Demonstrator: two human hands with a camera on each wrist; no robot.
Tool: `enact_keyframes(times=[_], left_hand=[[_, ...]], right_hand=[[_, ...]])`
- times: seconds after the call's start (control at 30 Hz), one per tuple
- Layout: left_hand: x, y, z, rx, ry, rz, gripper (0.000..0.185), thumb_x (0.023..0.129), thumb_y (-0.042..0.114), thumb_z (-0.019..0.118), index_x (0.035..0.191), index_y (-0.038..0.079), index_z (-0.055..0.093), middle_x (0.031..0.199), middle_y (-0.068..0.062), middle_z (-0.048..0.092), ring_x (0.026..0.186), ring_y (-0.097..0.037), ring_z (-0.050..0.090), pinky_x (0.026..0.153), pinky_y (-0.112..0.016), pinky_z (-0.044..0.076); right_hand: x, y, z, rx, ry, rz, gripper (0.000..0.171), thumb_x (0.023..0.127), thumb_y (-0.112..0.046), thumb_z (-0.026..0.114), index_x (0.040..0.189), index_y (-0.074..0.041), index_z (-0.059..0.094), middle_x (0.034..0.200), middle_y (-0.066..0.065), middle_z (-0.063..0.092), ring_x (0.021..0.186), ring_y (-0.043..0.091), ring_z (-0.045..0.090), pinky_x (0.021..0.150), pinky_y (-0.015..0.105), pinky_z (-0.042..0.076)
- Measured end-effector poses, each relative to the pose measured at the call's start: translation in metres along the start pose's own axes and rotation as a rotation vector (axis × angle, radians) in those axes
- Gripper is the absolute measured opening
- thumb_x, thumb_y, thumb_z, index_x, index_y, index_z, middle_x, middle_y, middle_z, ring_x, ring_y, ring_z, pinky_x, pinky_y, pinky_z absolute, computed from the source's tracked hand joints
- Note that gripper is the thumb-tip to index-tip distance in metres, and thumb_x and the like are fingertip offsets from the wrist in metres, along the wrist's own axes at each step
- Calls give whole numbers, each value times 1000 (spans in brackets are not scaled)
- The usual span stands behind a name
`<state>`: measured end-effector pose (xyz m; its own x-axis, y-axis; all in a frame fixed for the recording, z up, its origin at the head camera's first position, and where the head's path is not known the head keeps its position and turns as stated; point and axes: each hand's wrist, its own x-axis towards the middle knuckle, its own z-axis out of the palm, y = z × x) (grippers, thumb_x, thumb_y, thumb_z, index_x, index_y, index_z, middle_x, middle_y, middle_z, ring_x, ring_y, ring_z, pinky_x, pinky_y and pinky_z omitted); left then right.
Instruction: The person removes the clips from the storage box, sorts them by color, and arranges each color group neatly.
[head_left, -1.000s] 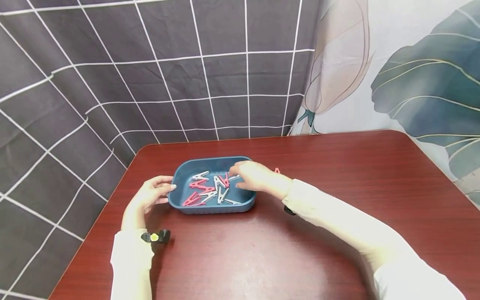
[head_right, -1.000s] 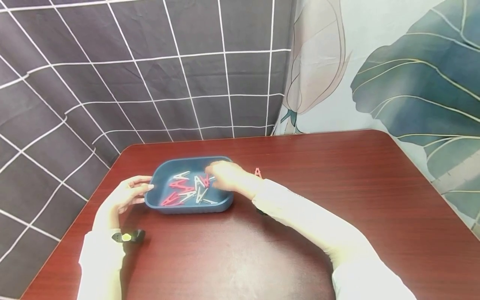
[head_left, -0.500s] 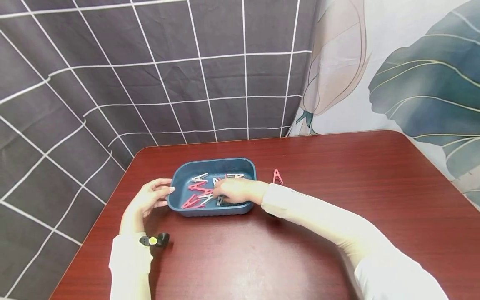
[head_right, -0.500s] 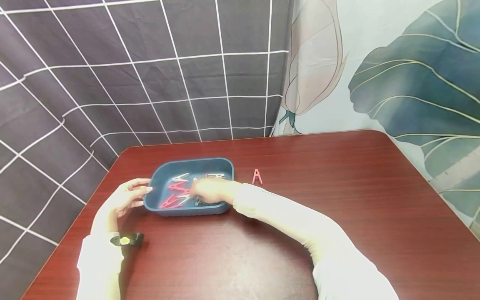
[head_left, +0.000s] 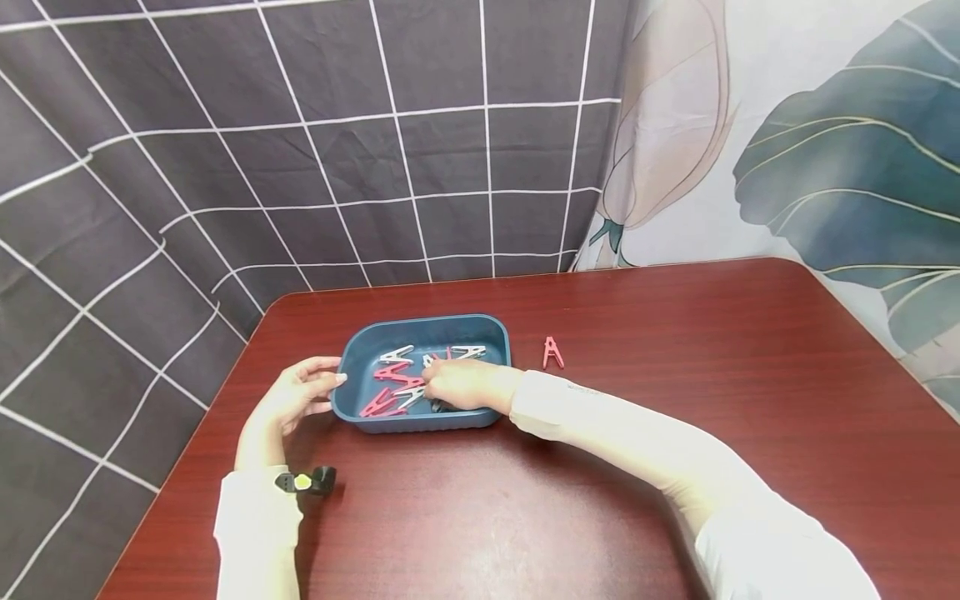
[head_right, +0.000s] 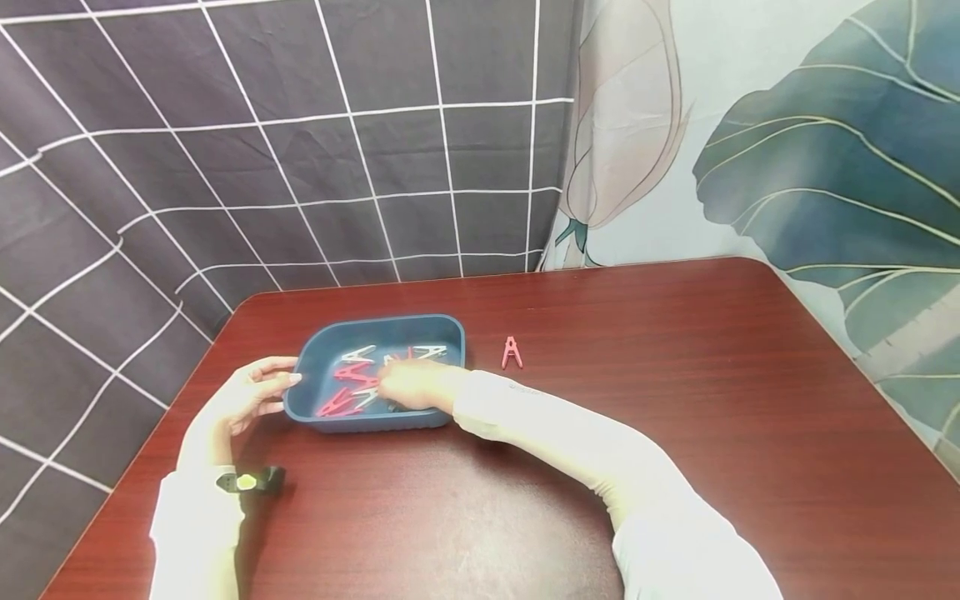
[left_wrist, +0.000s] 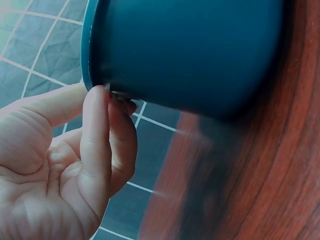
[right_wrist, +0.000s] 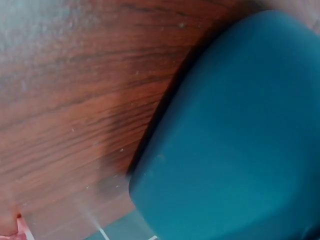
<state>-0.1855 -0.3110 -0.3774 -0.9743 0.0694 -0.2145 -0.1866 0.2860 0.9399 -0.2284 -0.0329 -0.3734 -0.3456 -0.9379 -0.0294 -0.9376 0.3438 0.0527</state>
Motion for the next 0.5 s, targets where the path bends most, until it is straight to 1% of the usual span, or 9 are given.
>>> enact_keyframes(times=[0.13,0.23,0.3,0.4,0.5], left_hand=[[0,-1,0,-1,-2,-6,54,93,13,60,135,-10,36,86,13,65,72,-5,64,69,-23,56],[0,-1,0,-2,-8,-6,54,93,14,61,135,-10,37,87,13,65,73,-6,65,70,-23,56],[0,-1,0,-6,-7,-3,54,93,14,61,135,-10,37,87,13,65,73,-6,65,70,-23,56],[1,-1,-1,-14,-9,3,54,93,14,61,135,-10,37,86,14,66,72,-6,65,69,-22,56],[0,-1,-2,-13,-7,0,54,93,14,61,134,-10,37,86,14,66,72,-5,64,69,-22,56]], right_hand=[[1,-2,-2,4,-42,31,18,92,-7,56,83,-14,70,93,0,63,88,16,59,74,26,48],[1,-1,-4,33,-53,47,13,92,-9,58,85,-13,68,92,1,65,88,15,61,74,27,49],[1,0,-7,69,-45,55,8,91,-10,61,85,-13,67,88,1,66,84,15,62,71,27,49],[1,2,-11,128,-39,72,5,88,-11,65,83,-11,66,82,2,67,77,15,61,66,27,46],[0,5,-14,190,-29,92,1,86,-11,68,88,-11,69,83,2,69,76,14,60,68,26,46]])
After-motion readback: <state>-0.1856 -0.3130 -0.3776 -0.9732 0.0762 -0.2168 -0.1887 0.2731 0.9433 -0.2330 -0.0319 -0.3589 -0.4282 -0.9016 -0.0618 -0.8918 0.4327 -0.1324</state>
